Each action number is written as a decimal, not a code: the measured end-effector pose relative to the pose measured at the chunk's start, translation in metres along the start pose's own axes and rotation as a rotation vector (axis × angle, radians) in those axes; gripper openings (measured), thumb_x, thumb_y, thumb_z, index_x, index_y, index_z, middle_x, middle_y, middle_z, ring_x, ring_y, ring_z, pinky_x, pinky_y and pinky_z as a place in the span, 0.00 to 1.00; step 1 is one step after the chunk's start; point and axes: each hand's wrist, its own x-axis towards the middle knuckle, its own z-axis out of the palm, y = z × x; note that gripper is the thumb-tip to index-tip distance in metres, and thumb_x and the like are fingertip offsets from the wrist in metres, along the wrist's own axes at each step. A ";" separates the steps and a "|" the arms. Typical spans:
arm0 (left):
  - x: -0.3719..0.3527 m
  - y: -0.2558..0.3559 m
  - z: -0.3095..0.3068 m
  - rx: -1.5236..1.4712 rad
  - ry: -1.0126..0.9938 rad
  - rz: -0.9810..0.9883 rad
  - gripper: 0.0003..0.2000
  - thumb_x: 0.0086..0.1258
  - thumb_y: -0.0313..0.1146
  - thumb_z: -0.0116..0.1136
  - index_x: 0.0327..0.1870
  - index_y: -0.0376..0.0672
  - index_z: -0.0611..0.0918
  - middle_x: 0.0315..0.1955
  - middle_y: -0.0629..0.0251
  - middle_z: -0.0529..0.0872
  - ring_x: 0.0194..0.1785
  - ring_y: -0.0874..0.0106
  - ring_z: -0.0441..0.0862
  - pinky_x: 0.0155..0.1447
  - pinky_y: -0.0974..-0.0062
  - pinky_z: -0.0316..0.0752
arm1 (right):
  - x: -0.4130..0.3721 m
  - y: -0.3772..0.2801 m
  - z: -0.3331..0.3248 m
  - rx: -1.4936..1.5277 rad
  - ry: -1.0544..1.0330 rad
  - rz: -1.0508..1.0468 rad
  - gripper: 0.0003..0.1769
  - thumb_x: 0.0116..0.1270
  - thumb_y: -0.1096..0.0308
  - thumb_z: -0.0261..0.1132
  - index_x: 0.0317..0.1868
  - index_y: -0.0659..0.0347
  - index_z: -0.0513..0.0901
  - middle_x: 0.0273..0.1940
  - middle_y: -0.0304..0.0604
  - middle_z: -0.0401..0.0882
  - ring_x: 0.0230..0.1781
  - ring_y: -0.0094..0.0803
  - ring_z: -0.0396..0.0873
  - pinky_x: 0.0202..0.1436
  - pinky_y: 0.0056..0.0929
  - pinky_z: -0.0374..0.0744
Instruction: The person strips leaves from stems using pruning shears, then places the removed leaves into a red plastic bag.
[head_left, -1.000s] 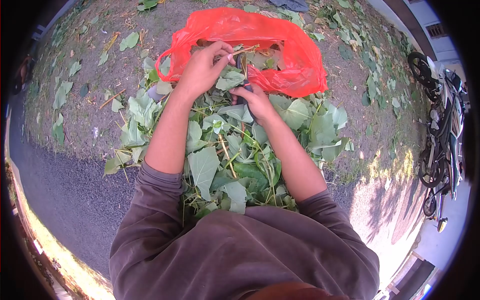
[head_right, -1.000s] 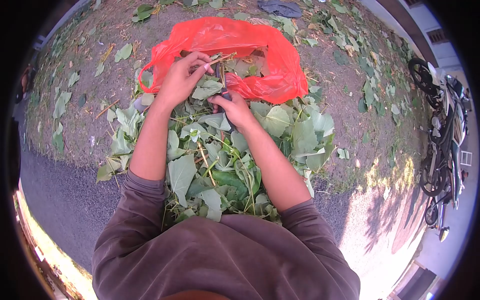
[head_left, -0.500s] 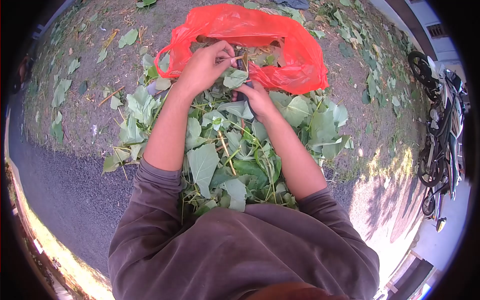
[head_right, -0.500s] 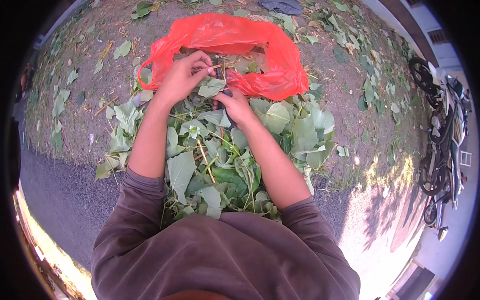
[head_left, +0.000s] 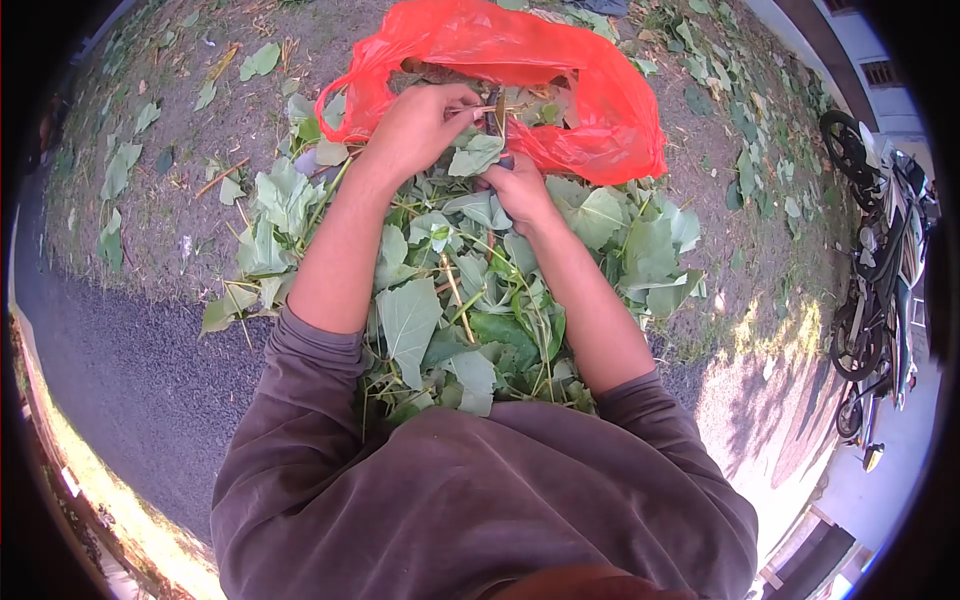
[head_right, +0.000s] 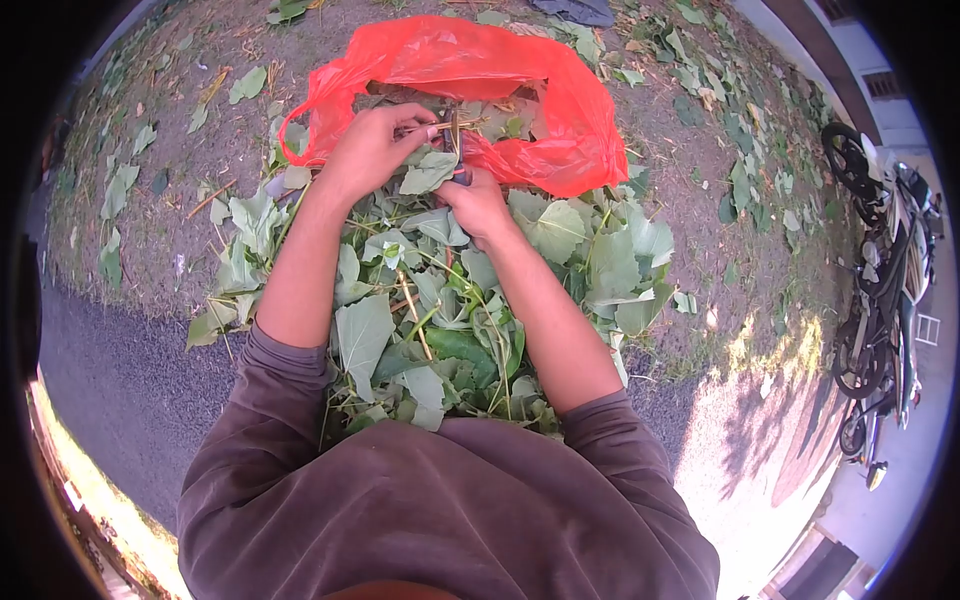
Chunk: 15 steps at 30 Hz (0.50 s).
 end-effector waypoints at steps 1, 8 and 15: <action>0.000 0.001 0.000 -0.014 -0.009 -0.006 0.12 0.75 0.36 0.66 0.51 0.39 0.90 0.40 0.53 0.94 0.45 0.54 0.92 0.53 0.58 0.84 | 0.000 0.000 0.000 -0.013 0.005 0.001 0.05 0.68 0.70 0.72 0.39 0.63 0.86 0.31 0.34 0.83 0.30 0.23 0.78 0.35 0.29 0.74; 0.001 0.000 0.000 -0.003 -0.023 -0.027 0.12 0.76 0.38 0.66 0.50 0.41 0.90 0.37 0.53 0.93 0.43 0.53 0.90 0.50 0.56 0.82 | -0.003 -0.002 0.002 -0.023 -0.002 -0.029 0.10 0.68 0.75 0.67 0.47 0.66 0.89 0.39 0.35 0.88 0.35 0.24 0.82 0.40 0.30 0.79; -0.001 0.001 -0.001 0.065 -0.023 0.014 0.12 0.78 0.36 0.65 0.52 0.37 0.89 0.33 0.57 0.90 0.37 0.64 0.88 0.47 0.64 0.80 | -0.009 -0.008 0.008 -0.011 0.015 -0.067 0.11 0.68 0.77 0.66 0.49 0.67 0.89 0.41 0.37 0.89 0.38 0.25 0.84 0.42 0.30 0.80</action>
